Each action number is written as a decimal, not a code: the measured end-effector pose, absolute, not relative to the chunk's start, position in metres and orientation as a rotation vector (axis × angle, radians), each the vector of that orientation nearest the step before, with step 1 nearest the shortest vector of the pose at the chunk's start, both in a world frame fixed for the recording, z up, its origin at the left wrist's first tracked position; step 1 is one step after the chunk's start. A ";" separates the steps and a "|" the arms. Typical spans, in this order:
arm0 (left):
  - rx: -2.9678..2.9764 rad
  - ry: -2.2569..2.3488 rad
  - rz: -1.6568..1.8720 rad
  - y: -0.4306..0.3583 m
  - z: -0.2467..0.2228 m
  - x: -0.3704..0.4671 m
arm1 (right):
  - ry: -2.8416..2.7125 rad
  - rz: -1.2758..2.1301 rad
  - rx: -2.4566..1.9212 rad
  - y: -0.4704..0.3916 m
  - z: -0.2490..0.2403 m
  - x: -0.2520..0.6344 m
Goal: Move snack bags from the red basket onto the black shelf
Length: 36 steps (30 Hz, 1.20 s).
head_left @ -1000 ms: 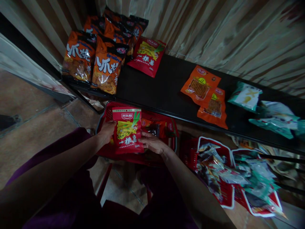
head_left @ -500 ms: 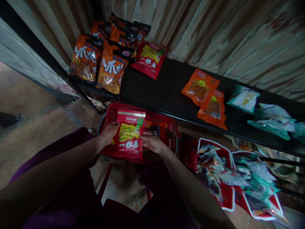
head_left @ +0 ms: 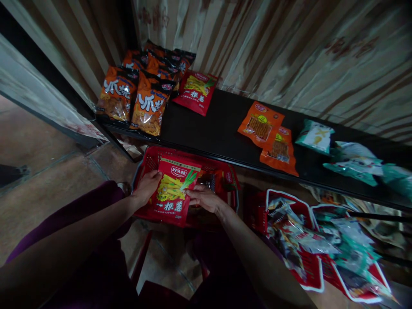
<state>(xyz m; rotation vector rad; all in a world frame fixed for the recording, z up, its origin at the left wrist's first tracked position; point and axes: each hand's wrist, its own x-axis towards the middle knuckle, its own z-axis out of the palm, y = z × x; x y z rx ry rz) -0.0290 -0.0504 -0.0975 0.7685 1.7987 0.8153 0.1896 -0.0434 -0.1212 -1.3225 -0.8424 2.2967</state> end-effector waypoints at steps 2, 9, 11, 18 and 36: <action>0.914 1.753 0.845 -0.054 -0.086 -0.030 | -1.000 2.341 -1.285 -0.045 -0.110 0.192; 1.452 1.631 0.891 -0.071 -0.051 -0.031 | -1.247 2.364 -1.145 -0.053 -0.069 0.203; 1.483 1.631 0.930 -0.068 -0.045 -0.029 | -1.243 2.287 -1.120 -0.053 -0.062 0.205; 1.337 1.421 1.064 -0.042 -0.021 -0.017 | -1.098 1.972 -1.182 -0.039 -0.035 0.208; 1.692 1.579 1.459 0.093 0.013 0.026 | -1.111 1.499 -1.367 0.136 0.038 0.206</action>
